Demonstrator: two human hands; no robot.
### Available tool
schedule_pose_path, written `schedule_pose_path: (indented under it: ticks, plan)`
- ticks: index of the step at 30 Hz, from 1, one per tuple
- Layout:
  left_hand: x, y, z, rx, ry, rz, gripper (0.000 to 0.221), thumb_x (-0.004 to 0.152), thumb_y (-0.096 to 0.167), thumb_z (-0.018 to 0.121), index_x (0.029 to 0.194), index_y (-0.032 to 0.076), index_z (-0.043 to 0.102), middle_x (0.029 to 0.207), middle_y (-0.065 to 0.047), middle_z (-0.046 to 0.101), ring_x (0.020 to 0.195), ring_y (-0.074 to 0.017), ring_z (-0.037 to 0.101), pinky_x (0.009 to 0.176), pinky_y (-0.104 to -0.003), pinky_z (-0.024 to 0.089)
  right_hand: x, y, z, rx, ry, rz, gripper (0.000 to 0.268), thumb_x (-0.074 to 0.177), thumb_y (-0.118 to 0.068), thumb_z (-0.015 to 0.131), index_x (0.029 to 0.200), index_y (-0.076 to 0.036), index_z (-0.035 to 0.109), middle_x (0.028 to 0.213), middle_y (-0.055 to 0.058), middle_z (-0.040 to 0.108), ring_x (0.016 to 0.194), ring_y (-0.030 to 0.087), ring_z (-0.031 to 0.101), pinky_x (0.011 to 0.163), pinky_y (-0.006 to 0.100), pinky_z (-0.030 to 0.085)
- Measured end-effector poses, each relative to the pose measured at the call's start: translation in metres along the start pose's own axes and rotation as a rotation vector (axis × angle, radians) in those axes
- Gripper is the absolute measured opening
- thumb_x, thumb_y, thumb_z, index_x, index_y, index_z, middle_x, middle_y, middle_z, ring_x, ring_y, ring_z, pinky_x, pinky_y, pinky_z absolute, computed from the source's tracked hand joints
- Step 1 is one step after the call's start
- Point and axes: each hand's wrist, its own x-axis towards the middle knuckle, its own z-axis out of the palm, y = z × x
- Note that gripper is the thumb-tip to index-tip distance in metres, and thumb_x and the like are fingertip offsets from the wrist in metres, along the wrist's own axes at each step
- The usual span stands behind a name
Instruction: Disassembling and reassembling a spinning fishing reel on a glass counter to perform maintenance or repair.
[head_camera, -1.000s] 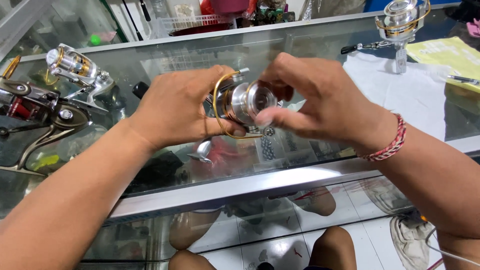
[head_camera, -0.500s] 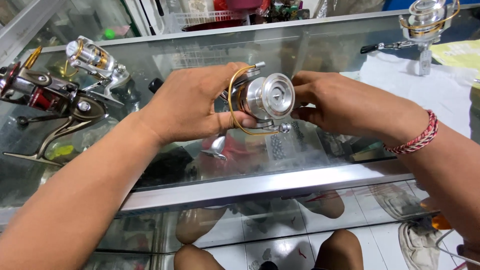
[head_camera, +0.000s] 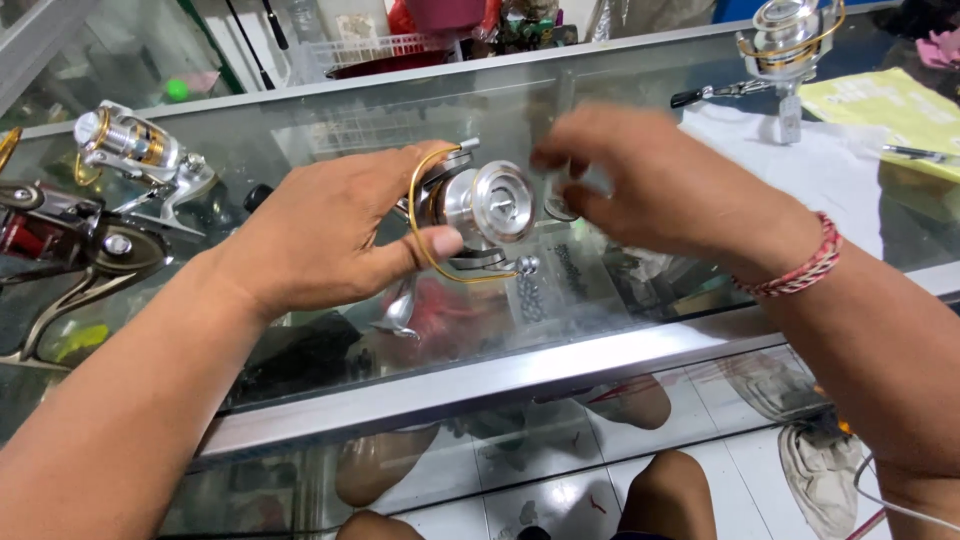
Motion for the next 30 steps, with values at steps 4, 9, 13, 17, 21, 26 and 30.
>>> schedule_pose_path:
  ticks: [4, 9, 13, 17, 21, 26, 30]
  plan:
    - [0.002, -0.007, 0.007, 0.121, 0.026, 0.019, 0.087, 0.085, 0.062, 0.068, 0.152, 0.011, 0.043, 0.142, -0.013, 0.063, 0.121, -0.0392, 0.062, 0.085, -0.054, 0.051, -0.001, -0.021, -0.020, 0.137, 0.173, -0.322, 0.031, 0.099, -0.009, 0.062, 0.126, 0.005, 0.059, 0.116, 0.020, 0.063, 0.101, 0.028, 0.063, 0.080, 0.033, 0.059]
    - [0.005, 0.000, 0.004, 0.133, -0.020, -0.040, 0.085, 0.082, 0.061, 0.072, 0.149, 0.018, 0.042, 0.128, -0.007, 0.071, 0.106, -0.0389, 0.067, 0.074, -0.059, 0.053, -0.004, -0.036, -0.009, 0.148, 0.092, -0.339, 0.050, 0.097, -0.011, 0.074, 0.143, -0.008, 0.055, 0.138, 0.018, 0.055, 0.125, 0.033, 0.064, 0.104, 0.043, 0.059]
    - [0.001, -0.002, 0.008, 0.158, 0.048, 0.018, 0.074, 0.084, 0.065, 0.069, 0.140, 0.022, 0.047, 0.119, -0.001, 0.073, 0.099, -0.0374, 0.068, 0.061, -0.058, 0.050, -0.005, -0.027, -0.003, -0.012, 0.192, -0.361, 0.053, 0.094, -0.033, 0.075, 0.122, 0.011, 0.063, 0.093, 0.017, 0.068, 0.073, 0.024, 0.057, 0.062, 0.036, 0.050]
    - [0.003, -0.006, 0.009, 0.159, 0.066, 0.030, 0.077, 0.083, 0.064, 0.072, 0.141, 0.018, 0.050, 0.119, -0.003, 0.074, 0.101, -0.0366, 0.068, 0.063, -0.056, 0.051, -0.005, -0.015, -0.011, -0.142, -0.005, 0.007, 0.026, 0.106, -0.031, 0.057, 0.100, -0.006, 0.061, 0.081, 0.010, 0.058, 0.068, 0.033, 0.058, 0.061, 0.047, 0.041]
    - [0.003, -0.005, 0.008, 0.169, 0.042, 0.013, 0.079, 0.086, 0.069, 0.065, 0.142, 0.016, 0.049, 0.118, -0.005, 0.073, 0.101, -0.0381, 0.068, 0.062, -0.058, 0.051, -0.001, -0.006, -0.006, -0.067, -0.320, 0.114, 0.041, 0.092, -0.025, 0.069, 0.130, -0.010, 0.067, 0.118, 0.008, 0.066, 0.096, 0.033, 0.069, 0.085, 0.045, 0.052]
    - [0.001, -0.003, 0.006, 0.143, 0.020, -0.019, 0.077, 0.085, 0.067, 0.067, 0.142, 0.017, 0.049, 0.112, -0.003, 0.072, 0.099, -0.0363, 0.067, 0.064, -0.056, 0.049, 0.000, 0.001, 0.002, -0.066, -0.377, 0.085, 0.031, 0.095, -0.015, 0.063, 0.125, -0.017, 0.071, 0.115, 0.009, 0.065, 0.095, 0.034, 0.070, 0.085, 0.045, 0.052]
    - [0.002, -0.001, 0.005, 0.130, 0.004, -0.039, 0.071, 0.085, 0.066, 0.067, 0.137, 0.020, 0.052, 0.103, 0.000, 0.071, 0.093, -0.0330, 0.066, 0.063, -0.052, 0.047, 0.001, -0.005, -0.005, -0.067, -0.426, 0.195, 0.020, 0.093, -0.016, 0.066, 0.114, -0.015, 0.068, 0.108, 0.006, 0.067, 0.093, 0.028, 0.068, 0.081, 0.042, 0.053]
